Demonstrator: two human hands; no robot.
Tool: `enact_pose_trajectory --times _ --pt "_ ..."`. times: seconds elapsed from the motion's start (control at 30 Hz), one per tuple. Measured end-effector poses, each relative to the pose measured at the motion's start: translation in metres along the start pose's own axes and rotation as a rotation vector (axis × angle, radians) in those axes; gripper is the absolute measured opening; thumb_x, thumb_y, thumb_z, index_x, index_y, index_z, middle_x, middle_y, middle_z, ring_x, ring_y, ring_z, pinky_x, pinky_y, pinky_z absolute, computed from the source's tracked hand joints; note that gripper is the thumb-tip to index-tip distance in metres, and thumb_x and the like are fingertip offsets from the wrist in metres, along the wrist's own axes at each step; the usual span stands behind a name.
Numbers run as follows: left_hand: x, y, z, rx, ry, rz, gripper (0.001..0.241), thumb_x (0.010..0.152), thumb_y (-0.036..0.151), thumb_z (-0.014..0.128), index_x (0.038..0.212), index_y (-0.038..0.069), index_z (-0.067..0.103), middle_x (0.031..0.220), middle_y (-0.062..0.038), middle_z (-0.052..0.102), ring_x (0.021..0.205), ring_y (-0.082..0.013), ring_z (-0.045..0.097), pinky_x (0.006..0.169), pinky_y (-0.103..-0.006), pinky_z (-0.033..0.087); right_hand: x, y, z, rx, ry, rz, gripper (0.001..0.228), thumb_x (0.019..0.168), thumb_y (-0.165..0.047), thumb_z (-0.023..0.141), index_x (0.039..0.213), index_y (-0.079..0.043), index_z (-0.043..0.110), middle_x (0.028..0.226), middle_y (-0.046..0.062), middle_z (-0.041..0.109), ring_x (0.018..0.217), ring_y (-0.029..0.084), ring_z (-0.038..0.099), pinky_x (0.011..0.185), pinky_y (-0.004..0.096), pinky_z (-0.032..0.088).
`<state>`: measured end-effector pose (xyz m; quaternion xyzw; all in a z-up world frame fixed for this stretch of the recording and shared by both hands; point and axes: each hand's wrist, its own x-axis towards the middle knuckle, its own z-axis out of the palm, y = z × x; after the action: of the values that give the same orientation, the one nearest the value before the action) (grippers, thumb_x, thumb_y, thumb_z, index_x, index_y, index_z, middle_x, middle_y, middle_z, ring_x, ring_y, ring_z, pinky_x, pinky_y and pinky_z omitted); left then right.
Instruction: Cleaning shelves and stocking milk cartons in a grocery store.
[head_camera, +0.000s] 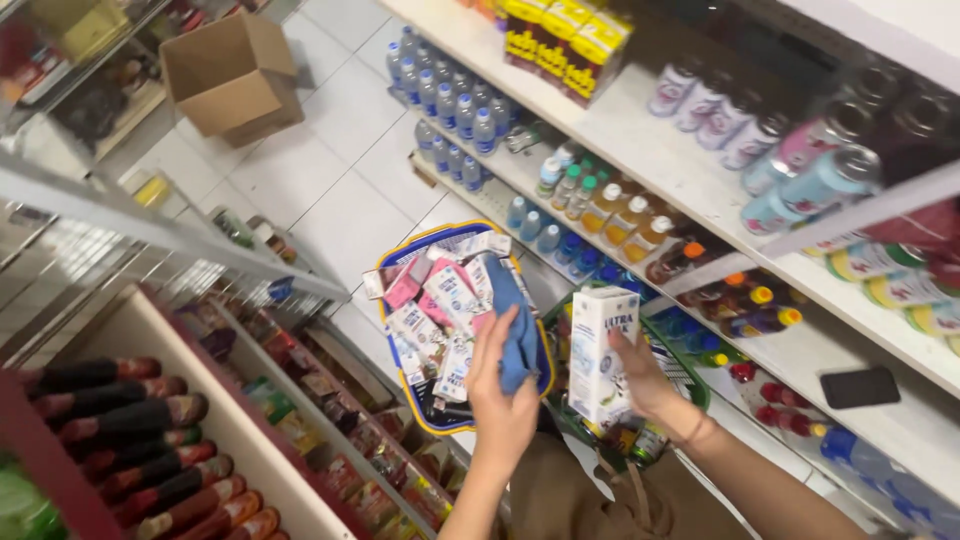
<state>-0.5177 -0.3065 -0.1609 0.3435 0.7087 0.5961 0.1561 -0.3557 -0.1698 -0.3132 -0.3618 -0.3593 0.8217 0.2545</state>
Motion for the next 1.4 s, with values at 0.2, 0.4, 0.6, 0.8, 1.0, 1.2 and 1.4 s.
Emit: enact_pose_trajectory --times 0.2,0.4,0.6,0.8,1.0,1.2,1.4 --pt "-0.005 0.072 0.07 -0.094 -0.271 0.231 0.069 0.074 0.003 0.071 0.141 0.005 0.057 0.147 -0.028 0.052 0.139 -0.0461 0.051 0.117 -0.048 0.039 -0.056 -0.027 -0.043 -0.008 0.064 -0.094 0.037 0.109 -0.025 0.055 0.138 -0.002 0.052 0.116 0.012 0.065 0.098 0.019 0.065 0.081 0.037 0.057" --pt "-0.035 0.096 0.107 -0.141 -0.501 0.473 0.073 0.07 0.003 0.058 0.142 0.006 0.061 0.157 -0.027 0.05 0.154 -0.0473 0.042 0.128 -0.0524 0.035 -0.122 -0.125 -0.038 0.178 0.186 -0.191 0.05 0.099 -0.034 0.049 0.141 -0.007 0.049 0.129 0.005 0.066 0.112 0.016 0.068 0.096 0.036 0.056" --pt "-0.095 0.082 0.134 -0.224 -0.633 0.611 0.056 0.072 0.007 0.063 0.128 0.002 0.068 0.148 -0.023 0.06 0.142 -0.0437 0.058 0.122 -0.0494 0.048 -0.158 -0.181 -0.093 0.291 0.342 -0.403 0.051 0.112 -0.04 0.049 0.146 -0.002 0.048 0.132 0.01 0.063 0.114 0.022 0.064 0.099 0.039 0.054" --pt "-0.095 0.107 0.166 -0.267 -0.495 0.36 0.036 0.08 0.005 0.066 0.116 -0.001 0.068 0.136 -0.023 0.067 0.126 -0.0377 0.07 0.112 -0.0428 0.054 -0.21 -0.232 -0.096 0.21 0.186 -0.562 0.048 0.105 -0.037 0.051 0.138 -0.003 0.047 0.12 0.017 0.065 0.104 0.037 0.074 0.081 0.053 0.064" --pt "-0.085 0.189 0.232 -0.287 -0.504 0.333 0.076 0.087 0.009 0.075 0.152 -0.002 0.039 0.149 -0.03 0.051 0.137 -0.0416 0.057 0.116 -0.0438 0.045 -0.243 -0.203 -0.108 -0.088 0.294 -0.581 0.059 0.107 -0.026 0.051 0.157 -0.004 0.028 0.148 0.012 0.048 0.135 0.028 0.048 0.109 0.043 0.042" --pt "-0.115 0.191 0.266 -0.195 -0.539 0.422 0.082 0.085 0.006 0.069 0.159 -0.001 0.034 0.155 -0.031 0.046 0.144 -0.0503 0.046 0.123 -0.0522 0.036 -0.261 -0.193 -0.141 -0.029 0.249 -0.481 0.068 0.108 -0.035 0.042 0.168 -0.011 0.02 0.148 -0.003 0.049 0.125 0.011 0.043 0.104 0.027 0.039" --pt "-0.124 0.182 0.285 -0.071 -0.574 0.775 0.073 0.082 0.016 0.069 0.152 0.009 0.05 0.159 -0.026 0.042 0.155 -0.0539 0.03 0.127 -0.0682 0.022 -0.267 -0.178 -0.173 0.152 0.344 -0.447 0.06 0.11 -0.037 0.039 0.165 -0.014 0.031 0.134 -0.001 0.056 0.093 0.007 0.052 0.071 0.022 0.044"
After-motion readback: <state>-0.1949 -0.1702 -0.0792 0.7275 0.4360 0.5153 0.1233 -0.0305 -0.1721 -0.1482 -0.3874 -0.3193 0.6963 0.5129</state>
